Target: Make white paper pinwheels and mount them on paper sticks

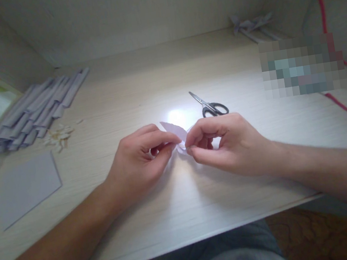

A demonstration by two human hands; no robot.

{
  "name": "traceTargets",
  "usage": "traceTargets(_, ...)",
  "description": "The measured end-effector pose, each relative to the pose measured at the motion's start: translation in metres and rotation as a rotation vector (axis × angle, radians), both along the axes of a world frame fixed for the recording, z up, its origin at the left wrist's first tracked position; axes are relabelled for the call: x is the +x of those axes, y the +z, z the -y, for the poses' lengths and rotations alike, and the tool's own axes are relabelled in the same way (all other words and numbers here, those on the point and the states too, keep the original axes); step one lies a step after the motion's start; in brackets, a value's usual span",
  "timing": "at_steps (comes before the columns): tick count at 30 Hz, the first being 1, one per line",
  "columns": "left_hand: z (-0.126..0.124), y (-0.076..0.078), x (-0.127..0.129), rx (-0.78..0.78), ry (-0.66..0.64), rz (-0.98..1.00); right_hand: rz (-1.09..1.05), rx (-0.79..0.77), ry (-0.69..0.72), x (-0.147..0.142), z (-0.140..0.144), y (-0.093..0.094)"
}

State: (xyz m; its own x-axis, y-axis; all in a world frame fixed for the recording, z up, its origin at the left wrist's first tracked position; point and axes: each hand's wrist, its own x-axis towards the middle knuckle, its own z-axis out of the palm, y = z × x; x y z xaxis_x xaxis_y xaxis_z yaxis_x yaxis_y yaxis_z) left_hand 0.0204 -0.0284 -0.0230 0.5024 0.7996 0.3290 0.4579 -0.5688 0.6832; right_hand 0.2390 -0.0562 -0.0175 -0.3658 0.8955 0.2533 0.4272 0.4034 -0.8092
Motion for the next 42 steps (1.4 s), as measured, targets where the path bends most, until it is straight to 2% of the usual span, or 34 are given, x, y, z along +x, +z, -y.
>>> traceTargets(4, -0.0012, -0.0002, 0.0003, -0.053, -0.027, 0.052, -0.012, 0.014, 0.003, 0.0004, -0.0002, -0.0004)
traceTargets(15, -0.0008, 0.0009, -0.0023, -0.144, 0.008, 0.121, -0.019, 0.023, -0.008, 0.0012, 0.0007, -0.0001)
traceTargets(42, 0.0004, 0.0016, -0.0027, -0.114, -0.037, 0.14, 0.01, 0.083, 0.029, 0.002, 0.0007, -0.0013)
